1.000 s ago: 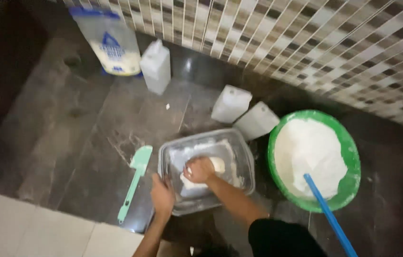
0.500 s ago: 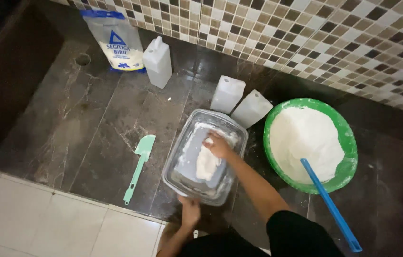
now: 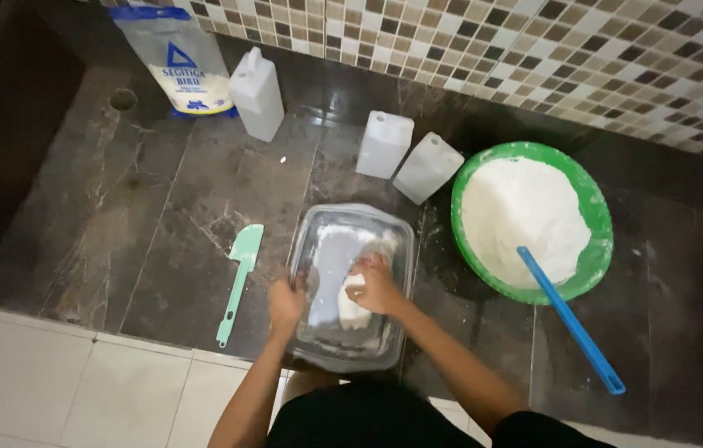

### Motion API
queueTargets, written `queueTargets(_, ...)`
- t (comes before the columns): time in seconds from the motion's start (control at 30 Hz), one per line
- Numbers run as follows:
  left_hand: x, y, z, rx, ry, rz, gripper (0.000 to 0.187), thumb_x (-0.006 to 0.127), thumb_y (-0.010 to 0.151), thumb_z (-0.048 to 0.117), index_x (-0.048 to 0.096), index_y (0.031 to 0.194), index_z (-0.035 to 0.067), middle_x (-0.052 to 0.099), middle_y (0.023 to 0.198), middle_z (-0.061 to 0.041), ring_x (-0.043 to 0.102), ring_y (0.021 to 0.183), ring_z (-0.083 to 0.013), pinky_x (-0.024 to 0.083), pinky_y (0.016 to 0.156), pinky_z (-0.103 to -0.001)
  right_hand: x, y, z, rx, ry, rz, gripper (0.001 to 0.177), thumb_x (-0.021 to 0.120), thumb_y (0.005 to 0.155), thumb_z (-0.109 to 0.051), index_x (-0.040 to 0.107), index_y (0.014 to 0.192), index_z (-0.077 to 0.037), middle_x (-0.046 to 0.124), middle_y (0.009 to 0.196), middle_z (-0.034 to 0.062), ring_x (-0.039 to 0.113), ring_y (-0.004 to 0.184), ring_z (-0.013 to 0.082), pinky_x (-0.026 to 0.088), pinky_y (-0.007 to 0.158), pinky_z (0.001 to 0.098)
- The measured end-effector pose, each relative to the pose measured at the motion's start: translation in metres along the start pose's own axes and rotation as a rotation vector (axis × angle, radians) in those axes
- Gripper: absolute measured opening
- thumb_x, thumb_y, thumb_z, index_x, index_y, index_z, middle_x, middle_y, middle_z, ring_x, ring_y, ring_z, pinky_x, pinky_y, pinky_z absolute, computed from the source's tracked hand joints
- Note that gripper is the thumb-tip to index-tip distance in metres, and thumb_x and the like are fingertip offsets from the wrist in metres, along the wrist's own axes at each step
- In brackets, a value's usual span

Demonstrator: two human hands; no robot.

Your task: Kneading a small portion of dough in a rectangular tray and using a spatula to scrape the sides.

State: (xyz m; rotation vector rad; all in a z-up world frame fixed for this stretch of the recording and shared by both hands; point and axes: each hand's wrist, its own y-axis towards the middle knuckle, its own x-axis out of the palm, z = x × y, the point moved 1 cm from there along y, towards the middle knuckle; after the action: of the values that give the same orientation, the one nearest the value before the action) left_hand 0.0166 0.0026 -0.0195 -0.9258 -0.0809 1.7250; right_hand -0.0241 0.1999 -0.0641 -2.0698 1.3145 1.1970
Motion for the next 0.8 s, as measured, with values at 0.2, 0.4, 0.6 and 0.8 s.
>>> queueTargets(0.2,0.013,0.008,-0.006,-0.04,-0.016,0.05,0.021,0.046,0.088,0.018,0.059,0.091,0.002,0.057,0.067,-0.009,0.05,0.059,-0.0157,0.042,0.054,-0.031,-0.031,0.024,-0.008,0.101,-0.031,-0.31,0.023,0.054,0.071,-0.031,0.046,0.087,-0.017,0.06,0.067,0.0042,0.061,0.067,0.0299,0.047,0.062,0.0388)
queueTargets(0.4,0.016,0.0,-0.003,-0.024,-0.046,0.101,0.02,0.047,0.087,0.018,0.058,0.087,0.002,0.052,0.063,-0.007,0.045,0.056,-0.0141,0.039,0.053,-0.027,-0.005,0.021,-0.029,-0.317,-0.081,0.089,0.022,0.063,0.066,-0.04,0.058,0.071,-0.02,0.054,0.084,0.0041,0.053,0.08,0.0264,0.04,0.072,0.0387)
queueTargets(0.6,0.018,0.006,-0.009,-0.016,-0.074,0.083,0.021,0.047,0.087,0.018,0.057,0.087,0.0,0.06,0.068,-0.015,0.058,0.062,-0.0255,0.044,0.055,-0.033,0.051,0.017,-0.024,-0.163,-0.203,0.177,0.02,0.053,0.07,-0.033,0.06,0.061,-0.016,0.057,0.061,0.0027,0.057,0.061,0.022,0.042,0.062,0.0352)
queueTargets(0.8,0.025,0.01,-0.015,0.159,0.007,0.086,0.02,0.041,0.086,0.024,0.051,0.096,0.01,0.061,0.063,-0.012,0.058,0.052,-0.0276,0.045,0.054,-0.038,0.07,0.065,-0.022,-0.073,-0.357,-0.206,0.029,0.044,0.068,-0.03,0.066,0.065,-0.012,0.064,0.069,0.0112,0.06,0.063,0.0274,0.04,0.076,0.0398)
